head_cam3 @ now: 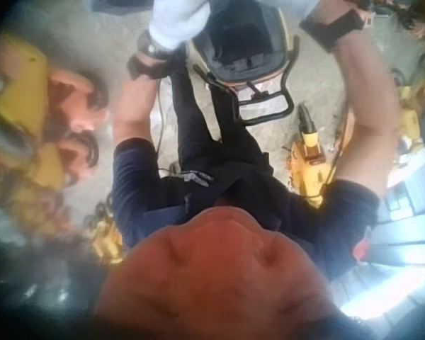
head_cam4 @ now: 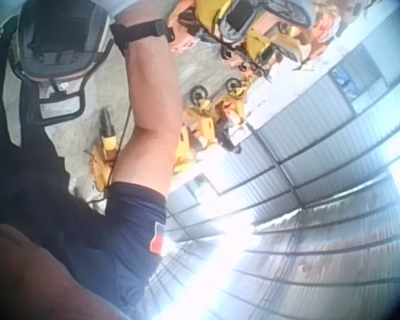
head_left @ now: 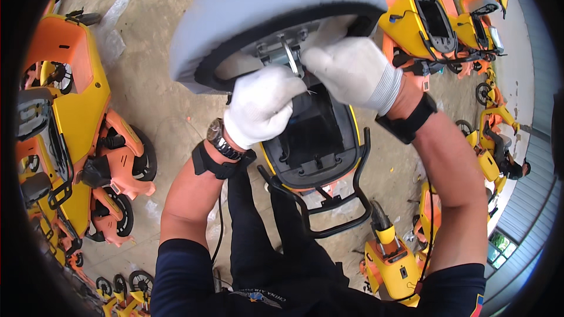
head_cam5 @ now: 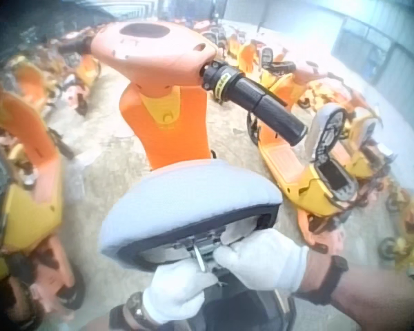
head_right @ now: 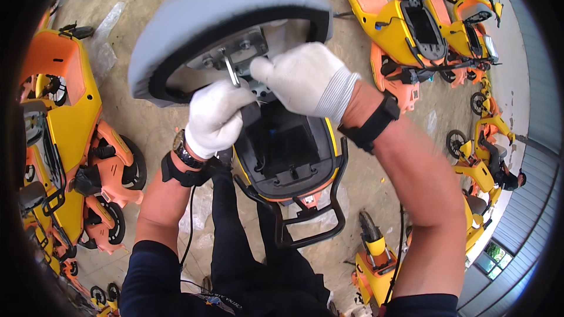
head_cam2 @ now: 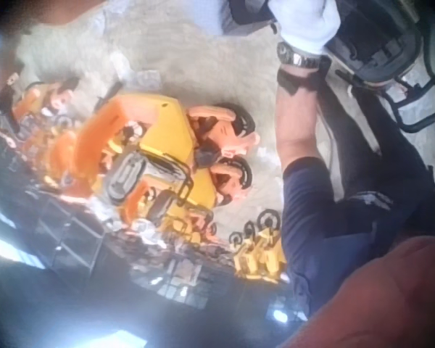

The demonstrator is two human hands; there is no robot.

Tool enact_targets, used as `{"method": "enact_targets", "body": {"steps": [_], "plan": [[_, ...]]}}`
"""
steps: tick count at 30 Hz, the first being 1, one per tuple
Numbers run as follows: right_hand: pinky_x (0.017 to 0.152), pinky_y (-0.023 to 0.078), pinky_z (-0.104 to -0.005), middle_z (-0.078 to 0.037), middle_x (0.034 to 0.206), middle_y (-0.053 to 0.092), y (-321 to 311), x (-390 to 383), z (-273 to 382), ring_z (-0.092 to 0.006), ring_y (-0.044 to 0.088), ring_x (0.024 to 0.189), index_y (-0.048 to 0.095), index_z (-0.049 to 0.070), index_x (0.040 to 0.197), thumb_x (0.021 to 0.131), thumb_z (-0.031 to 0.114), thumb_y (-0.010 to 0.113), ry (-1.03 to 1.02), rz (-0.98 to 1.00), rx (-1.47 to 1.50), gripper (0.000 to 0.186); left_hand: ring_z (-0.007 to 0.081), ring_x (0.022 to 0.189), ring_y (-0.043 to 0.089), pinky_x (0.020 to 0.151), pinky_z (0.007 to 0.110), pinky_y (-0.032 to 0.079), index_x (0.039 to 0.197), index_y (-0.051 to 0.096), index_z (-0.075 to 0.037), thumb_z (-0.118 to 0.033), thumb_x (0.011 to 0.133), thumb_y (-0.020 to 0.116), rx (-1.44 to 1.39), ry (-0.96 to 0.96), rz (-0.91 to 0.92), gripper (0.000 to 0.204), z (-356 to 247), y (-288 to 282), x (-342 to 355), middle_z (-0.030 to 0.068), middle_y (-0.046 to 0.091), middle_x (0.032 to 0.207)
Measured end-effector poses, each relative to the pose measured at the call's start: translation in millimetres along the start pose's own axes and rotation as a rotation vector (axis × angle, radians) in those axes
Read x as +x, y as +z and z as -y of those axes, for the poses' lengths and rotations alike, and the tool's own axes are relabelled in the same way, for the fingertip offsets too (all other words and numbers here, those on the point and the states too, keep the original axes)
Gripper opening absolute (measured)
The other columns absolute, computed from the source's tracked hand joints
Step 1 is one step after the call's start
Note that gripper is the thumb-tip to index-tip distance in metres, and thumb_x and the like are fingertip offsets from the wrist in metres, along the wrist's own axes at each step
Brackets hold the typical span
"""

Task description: The person adjusts a silver cover over a scooter seat, lifts the seat to reveal the compartment beneath, and works on the internal components and the underside of the seat by hand before closing it.

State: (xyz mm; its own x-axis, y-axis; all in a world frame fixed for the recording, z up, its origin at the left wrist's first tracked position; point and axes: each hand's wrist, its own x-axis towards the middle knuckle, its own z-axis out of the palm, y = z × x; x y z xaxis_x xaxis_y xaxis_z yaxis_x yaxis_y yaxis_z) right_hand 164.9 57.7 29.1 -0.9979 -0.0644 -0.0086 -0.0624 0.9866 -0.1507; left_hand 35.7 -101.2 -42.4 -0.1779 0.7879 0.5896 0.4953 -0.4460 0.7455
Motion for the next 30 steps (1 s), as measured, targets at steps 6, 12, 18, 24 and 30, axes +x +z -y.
{"method": "enact_targets", "body": {"steps": [6, 12, 18, 24, 30], "plan": [[0.052, 0.05, -0.0404, -0.012, 0.063, 0.059, 1, 4, -2, -0.0321, 0.064, 0.061, 0.053, 0.007, 0.084, 0.077, 0.009, 0.059, 0.094, -0.136, 0.041, 0.01, 0.0327, 0.065, 0.059, 0.059, 0.037, 0.049, 0.085, 0.064, -0.002, 0.005, 0.068, 0.058, 0.131, -0.084, -0.068, 0.019, 2, -2, 2, 0.0127, 0.059, 0.074], [0.061, 0.05, -0.0298, -0.014, 0.077, 0.061, 29, -14, 43, -0.0225, 0.063, 0.062, 0.061, 0.001, 0.1, 0.092, 0.014, 0.056, 0.528, -0.592, 0.699, 0.017, 0.0294, 0.069, 0.064, 0.064, 0.035, 0.052, 0.09, 0.066, -0.001, 0.003, 0.072, 0.057, 0.176, -0.177, -0.056, 0.021, 1, -1, 2, 0.0137, 0.064, 0.079], [0.062, 0.048, -0.0241, -0.004, 0.079, 0.062, 45, 0, 57, -0.0102, 0.059, 0.065, 0.064, -0.001, 0.099, 0.093, 0.019, 0.052, 1.013, -0.528, 1.293, 0.024, 0.0248, 0.069, 0.065, 0.064, 0.032, 0.052, 0.093, 0.068, 0.0, 0.004, 0.075, 0.056, 0.247, -0.269, -0.029, 0.021, 0, 7, 6, 0.0132, 0.067, 0.08], [0.067, 0.048, -0.0268, -0.007, 0.08, 0.063, 36, -8, 57, -0.0116, 0.059, 0.072, 0.064, -0.002, 0.102, 0.092, 0.023, 0.055, 0.923, -0.451, 1.367, 0.028, 0.0171, 0.071, 0.065, 0.067, 0.028, 0.052, 0.093, 0.069, 0.0, -0.002, 0.081, 0.065, 0.18, -0.427, -0.148, 0.013, 2, 14, 5, 0.0108, 0.069, 0.08], [0.073, 0.048, -0.0279, -0.009, 0.092, 0.063, 11, -3, 56, -0.0152, 0.055, 0.075, 0.059, 0.0, 0.12, 0.07, 0.031, 0.079, 0.816, -0.305, 1.1, 0.062, 0.025, 0.07, 0.067, 0.065, 0.033, 0.052, 0.092, 0.069, -0.004, -0.012, 0.08, 0.068, 0.184, -0.311, -0.125, 0.014, 2, 13, 13, 0.0126, 0.068, 0.079]]}}
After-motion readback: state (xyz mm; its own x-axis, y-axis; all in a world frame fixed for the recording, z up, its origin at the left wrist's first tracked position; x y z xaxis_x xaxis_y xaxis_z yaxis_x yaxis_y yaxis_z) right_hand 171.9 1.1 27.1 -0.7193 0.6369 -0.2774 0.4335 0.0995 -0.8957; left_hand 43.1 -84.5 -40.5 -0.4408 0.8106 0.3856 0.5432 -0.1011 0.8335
